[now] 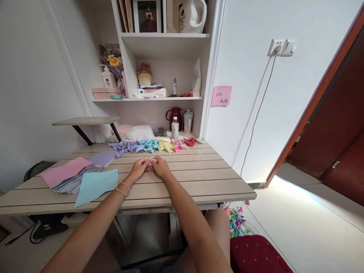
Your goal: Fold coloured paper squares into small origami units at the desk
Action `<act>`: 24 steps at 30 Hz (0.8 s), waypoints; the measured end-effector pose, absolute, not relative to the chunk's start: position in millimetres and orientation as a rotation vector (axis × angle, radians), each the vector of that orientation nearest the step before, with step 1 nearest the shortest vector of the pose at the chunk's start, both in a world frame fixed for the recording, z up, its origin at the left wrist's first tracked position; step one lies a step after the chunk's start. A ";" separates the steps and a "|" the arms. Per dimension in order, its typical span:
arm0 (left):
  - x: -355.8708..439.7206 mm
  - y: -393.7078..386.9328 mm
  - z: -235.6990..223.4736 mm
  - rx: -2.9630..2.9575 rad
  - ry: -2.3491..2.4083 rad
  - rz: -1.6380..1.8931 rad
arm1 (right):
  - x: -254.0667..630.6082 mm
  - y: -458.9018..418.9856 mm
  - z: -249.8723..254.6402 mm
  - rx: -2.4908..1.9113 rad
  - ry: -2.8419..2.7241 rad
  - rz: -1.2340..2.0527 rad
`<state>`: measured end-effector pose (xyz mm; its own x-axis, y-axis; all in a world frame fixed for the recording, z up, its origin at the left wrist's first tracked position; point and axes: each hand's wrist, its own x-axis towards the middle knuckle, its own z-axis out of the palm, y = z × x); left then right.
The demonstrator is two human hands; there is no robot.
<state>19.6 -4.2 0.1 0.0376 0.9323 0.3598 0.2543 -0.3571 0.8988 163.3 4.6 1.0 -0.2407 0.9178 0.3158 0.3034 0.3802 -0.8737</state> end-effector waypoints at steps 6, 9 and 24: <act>16.9 -1.8 -3.6 1.785 1.272 1.334 | 164.6 2.3 2.5 -1.121 -1.850 0.740; 16.1 -0.7 -4.7 1.828 1.310 1.304 | 165.0 1.2 3.0 -1.167 -1.880 0.688; 15.5 -2.2 -1.1 2.048 1.421 1.157 | 166.1 2.5 3.9 -1.227 -1.979 0.548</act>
